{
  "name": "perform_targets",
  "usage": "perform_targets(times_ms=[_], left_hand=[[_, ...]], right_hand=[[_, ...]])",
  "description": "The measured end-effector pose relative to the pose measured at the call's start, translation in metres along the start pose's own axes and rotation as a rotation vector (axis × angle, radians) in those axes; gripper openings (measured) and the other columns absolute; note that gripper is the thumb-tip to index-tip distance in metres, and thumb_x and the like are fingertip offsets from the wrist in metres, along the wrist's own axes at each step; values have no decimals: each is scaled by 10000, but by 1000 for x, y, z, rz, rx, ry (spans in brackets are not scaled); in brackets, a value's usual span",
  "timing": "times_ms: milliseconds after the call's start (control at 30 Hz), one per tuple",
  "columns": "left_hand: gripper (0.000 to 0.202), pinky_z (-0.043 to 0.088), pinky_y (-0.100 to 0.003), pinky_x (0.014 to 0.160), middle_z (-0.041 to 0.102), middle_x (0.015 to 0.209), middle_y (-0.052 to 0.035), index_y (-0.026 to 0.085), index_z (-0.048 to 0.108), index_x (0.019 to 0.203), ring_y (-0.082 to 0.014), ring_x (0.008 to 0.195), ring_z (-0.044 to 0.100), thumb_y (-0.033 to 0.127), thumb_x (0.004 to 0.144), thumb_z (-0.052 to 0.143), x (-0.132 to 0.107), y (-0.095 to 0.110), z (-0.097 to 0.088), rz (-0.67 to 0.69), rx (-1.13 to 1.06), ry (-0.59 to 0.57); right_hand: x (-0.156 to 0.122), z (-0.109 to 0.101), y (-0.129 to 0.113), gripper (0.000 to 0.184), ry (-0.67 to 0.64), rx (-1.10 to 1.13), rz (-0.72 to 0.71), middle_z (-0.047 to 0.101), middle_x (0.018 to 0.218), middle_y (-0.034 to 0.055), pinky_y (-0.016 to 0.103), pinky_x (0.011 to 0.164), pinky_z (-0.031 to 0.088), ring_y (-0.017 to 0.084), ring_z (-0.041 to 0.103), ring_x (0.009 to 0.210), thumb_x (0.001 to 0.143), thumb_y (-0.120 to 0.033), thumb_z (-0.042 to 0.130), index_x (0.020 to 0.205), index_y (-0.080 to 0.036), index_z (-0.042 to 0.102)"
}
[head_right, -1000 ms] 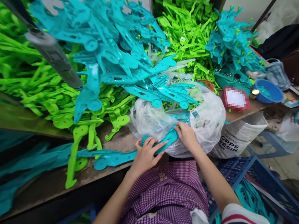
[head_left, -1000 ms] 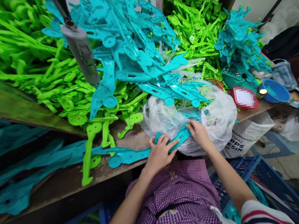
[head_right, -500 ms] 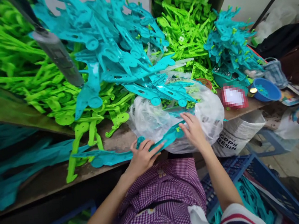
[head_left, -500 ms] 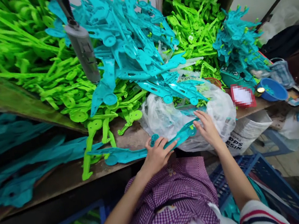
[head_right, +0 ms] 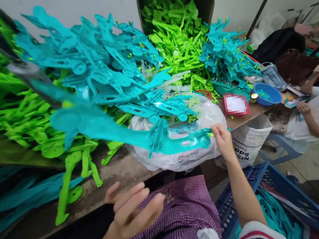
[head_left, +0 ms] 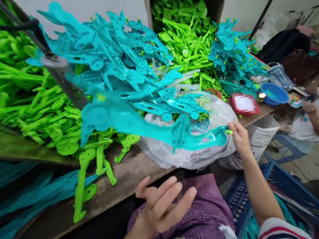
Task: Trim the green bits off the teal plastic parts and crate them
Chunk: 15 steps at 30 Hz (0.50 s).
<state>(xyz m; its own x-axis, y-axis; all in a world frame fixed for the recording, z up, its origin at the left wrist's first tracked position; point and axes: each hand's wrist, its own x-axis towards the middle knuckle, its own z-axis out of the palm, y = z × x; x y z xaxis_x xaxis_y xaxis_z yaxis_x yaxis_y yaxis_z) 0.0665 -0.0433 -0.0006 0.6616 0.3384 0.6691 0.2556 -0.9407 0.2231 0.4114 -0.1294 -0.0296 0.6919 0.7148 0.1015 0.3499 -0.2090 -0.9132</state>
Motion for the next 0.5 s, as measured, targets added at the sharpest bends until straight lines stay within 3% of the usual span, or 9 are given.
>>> perform_targets(times_ms=[100, 233, 367, 500], left_hand=[[468, 350, -536, 1115, 613, 1082, -30, 405, 657, 1184, -218, 981, 660, 182, 784, 756, -11, -6, 15, -161, -41, -17], [360, 411, -486, 1056, 621, 1124, -64, 307, 676, 1162, -215, 1017, 649, 114, 859, 648, -37, -16, 31, -388, -137, -153], [342, 511, -410, 956, 612, 1145, -76, 303, 669, 1202, -230, 1059, 632, 170, 892, 611, -65, -18, 32, -576, -217, -190], [301, 576, -391, 883, 611, 1149, -80, 326, 680, 1189, -241, 1071, 640, 252, 916, 578, -74, -12, 33, -748, -262, -196]], right_hand=[[35, -35, 13, 380, 274, 193, 115, 482, 644, -39, 237, 560, 349, 110, 442, 574, 868, -549, 597, 756, -189, 553], [131, -84, 6, 266, 593, 244, 224, 437, 626, -67, 230, 521, 303, 56, 392, 496, 925, -393, 499, 761, -194, 435], [249, -110, -17, 169, 540, 118, 284, 516, 731, -22, 275, 560, 306, 4, 425, 516, 943, -173, 313, 806, -179, 411], [342, -101, -33, 270, 507, -67, 214, 594, 740, 98, 302, 559, 304, -13, 475, 535, 891, -104, 265, 668, -150, 410]])
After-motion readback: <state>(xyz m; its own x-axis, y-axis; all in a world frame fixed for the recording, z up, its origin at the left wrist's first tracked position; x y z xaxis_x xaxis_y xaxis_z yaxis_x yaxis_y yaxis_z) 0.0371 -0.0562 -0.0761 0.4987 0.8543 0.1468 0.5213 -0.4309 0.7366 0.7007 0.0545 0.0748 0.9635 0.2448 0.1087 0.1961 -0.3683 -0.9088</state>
